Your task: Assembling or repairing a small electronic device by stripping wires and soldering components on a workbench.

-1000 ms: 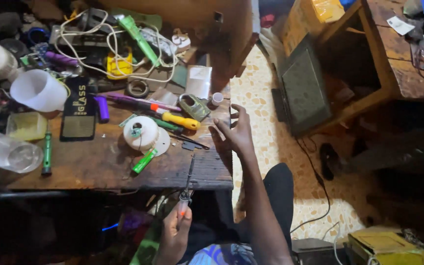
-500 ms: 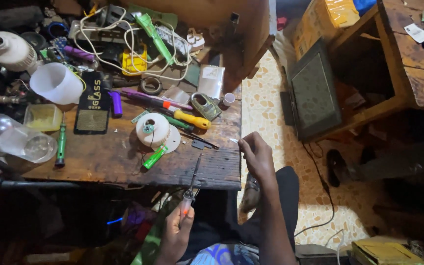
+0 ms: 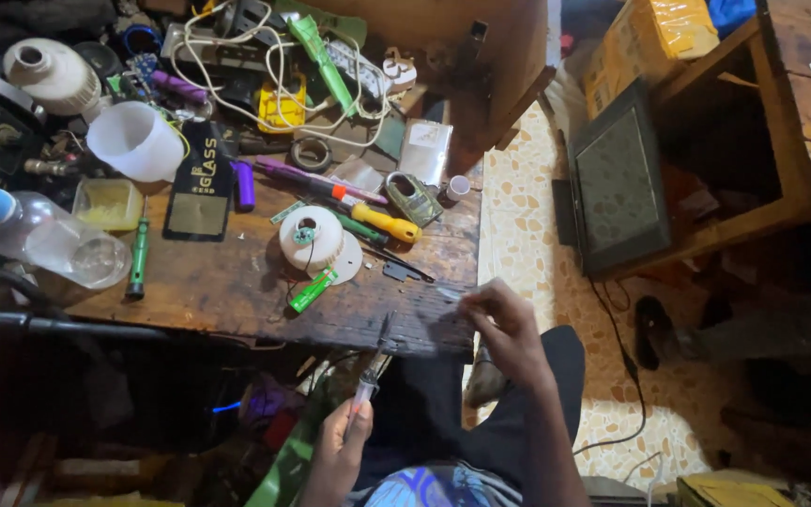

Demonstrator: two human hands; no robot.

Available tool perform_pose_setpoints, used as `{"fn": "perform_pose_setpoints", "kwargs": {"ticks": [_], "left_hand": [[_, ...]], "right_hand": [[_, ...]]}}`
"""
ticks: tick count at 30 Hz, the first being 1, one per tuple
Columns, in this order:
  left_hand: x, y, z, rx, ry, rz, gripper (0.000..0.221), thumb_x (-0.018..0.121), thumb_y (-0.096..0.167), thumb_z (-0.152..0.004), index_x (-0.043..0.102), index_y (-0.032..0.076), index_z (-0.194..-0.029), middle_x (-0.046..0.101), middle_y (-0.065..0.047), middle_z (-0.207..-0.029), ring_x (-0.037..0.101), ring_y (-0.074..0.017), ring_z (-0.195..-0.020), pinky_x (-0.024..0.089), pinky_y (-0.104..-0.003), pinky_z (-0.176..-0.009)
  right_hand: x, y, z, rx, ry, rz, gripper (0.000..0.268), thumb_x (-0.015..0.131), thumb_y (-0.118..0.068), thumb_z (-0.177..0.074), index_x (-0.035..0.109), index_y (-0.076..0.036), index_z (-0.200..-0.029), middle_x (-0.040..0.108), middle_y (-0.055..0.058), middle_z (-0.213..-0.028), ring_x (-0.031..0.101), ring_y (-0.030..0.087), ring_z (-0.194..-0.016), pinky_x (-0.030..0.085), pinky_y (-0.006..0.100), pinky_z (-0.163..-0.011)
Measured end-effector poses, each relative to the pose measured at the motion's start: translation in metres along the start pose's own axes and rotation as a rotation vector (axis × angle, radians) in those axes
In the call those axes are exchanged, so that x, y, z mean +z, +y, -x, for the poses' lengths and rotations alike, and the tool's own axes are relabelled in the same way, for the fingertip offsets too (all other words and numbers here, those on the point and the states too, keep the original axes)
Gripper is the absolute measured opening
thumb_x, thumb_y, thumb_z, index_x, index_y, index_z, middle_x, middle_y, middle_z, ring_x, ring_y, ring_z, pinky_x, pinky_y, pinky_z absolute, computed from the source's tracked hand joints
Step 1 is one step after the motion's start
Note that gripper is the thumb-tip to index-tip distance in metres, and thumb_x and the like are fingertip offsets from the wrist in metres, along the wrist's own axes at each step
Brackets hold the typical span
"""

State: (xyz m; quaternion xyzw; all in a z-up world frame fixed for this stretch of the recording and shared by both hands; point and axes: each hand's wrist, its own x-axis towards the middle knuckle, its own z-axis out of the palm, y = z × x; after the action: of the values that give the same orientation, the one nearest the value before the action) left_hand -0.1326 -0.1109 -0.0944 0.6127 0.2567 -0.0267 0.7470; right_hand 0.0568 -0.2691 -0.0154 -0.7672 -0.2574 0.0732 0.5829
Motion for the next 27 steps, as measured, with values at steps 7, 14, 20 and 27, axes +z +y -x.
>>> {"fn": "perform_pose_setpoints", "kwargs": {"ticks": [7, 14, 20, 27], "left_hand": [[-0.003, 0.01, 0.002, -0.017, 0.003, -0.108, 0.039, 0.042, 0.042, -0.086, 0.04, 0.011, -0.062, 0.032, 0.001, -0.059, 0.032, -0.0109, -0.054, 0.027, -0.028, -0.052], [-0.003, 0.005, 0.001, 0.03, -0.032, -0.02, 0.037, 0.042, 0.036, -0.089, 0.038, 0.011, -0.063, 0.029, 0.001, -0.06, 0.03, -0.0108, -0.054, 0.026, -0.027, -0.051], [-0.001, 0.01, 0.003, -0.089, 0.07, -0.301, 0.04, 0.043, 0.045, -0.086, 0.039, 0.013, -0.063, 0.028, 0.003, -0.055, 0.033, -0.0095, -0.049, 0.022, -0.029, -0.05], [0.006, 0.028, 0.002, -0.171, 0.146, -0.459, 0.042, 0.044, 0.045, -0.077, 0.06, 0.015, -0.101, 0.066, -0.007, -0.066, 0.064, -0.0216, -0.062, 0.043, -0.031, -0.058]], "right_hand": [[0.035, -0.024, -0.006, -0.097, -0.181, 0.19, 0.006, 0.06, -0.01, -0.08, 0.059, -0.009, -0.086, 0.061, 0.002, -0.079, 0.057, 0.013, -0.072, 0.043, 0.024, -0.063], [0.035, -0.026, -0.005, -0.216, -0.057, 0.281, 0.008, 0.064, -0.002, -0.074, 0.063, -0.007, -0.08, 0.066, 0.005, -0.077, 0.062, 0.013, -0.068, 0.049, 0.023, -0.058], [0.024, -0.028, -0.013, -0.162, -0.128, 0.299, 0.008, 0.052, -0.006, -0.08, 0.059, -0.009, -0.081, 0.059, 0.001, -0.072, 0.05, 0.012, -0.06, 0.038, 0.025, -0.051], [0.018, -0.022, -0.021, -0.251, -0.14, 0.211, 0.01, 0.051, -0.002, -0.081, 0.056, -0.009, -0.076, 0.053, 0.0, -0.068, 0.043, 0.009, -0.057, 0.034, 0.022, -0.052]]}}
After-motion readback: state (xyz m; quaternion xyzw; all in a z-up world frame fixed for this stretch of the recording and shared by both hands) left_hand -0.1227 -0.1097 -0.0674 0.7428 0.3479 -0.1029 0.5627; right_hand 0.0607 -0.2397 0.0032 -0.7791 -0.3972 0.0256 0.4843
